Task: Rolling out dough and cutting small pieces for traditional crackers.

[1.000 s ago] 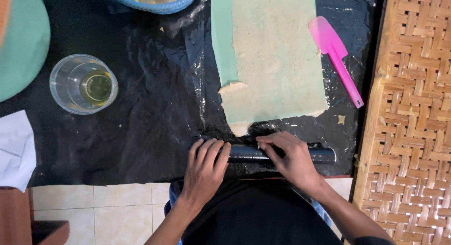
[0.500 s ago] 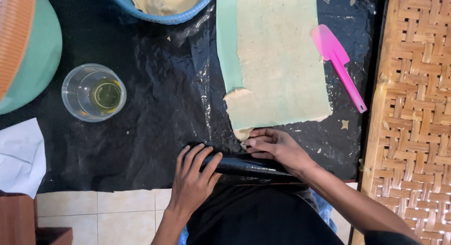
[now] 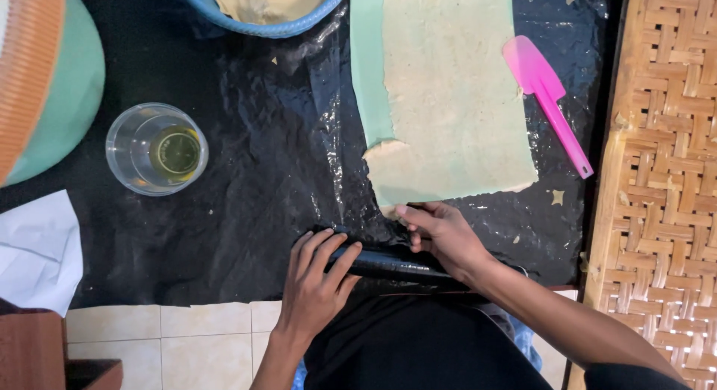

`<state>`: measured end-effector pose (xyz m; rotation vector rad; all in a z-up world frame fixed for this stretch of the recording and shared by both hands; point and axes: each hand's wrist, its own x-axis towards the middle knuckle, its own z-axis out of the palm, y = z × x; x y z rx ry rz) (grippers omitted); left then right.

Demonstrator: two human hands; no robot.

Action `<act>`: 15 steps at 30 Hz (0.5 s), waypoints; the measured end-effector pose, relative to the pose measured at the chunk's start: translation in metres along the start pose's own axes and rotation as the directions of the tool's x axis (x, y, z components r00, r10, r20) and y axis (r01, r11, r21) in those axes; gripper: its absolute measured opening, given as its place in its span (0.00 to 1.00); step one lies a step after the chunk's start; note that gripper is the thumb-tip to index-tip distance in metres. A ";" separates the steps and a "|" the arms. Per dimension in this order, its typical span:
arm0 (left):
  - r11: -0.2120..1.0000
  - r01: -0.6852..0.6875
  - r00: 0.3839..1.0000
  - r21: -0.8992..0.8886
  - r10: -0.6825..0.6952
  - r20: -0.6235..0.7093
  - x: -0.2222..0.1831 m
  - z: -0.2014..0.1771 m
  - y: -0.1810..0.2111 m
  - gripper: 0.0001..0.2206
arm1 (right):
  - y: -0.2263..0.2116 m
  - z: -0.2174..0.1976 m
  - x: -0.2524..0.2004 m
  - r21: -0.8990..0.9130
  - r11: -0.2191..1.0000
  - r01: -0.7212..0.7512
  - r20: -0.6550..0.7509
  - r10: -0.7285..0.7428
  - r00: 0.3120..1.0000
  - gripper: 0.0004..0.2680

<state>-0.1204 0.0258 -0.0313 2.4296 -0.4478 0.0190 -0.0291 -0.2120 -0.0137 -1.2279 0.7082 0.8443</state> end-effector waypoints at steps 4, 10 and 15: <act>1.000 0.009 1.000 -0.019 -0.009 -0.006 0.000 0.002 -0.001 0.27 | 0.006 0.005 0.013 -0.055 0.998 0.032 -0.028 -0.034 0.999 0.12; 1.000 0.012 1.000 -0.013 -0.013 -0.021 0.000 0.000 0.001 0.26 | 0.004 0.012 0.011 -0.319 0.933 0.167 -0.106 -0.210 0.972 0.12; 0.999 0.021 0.999 -0.033 -0.022 -0.036 0.001 0.002 0.001 0.27 | 0.016 -0.002 0.014 -0.560 0.755 0.340 -0.021 -0.423 0.906 0.11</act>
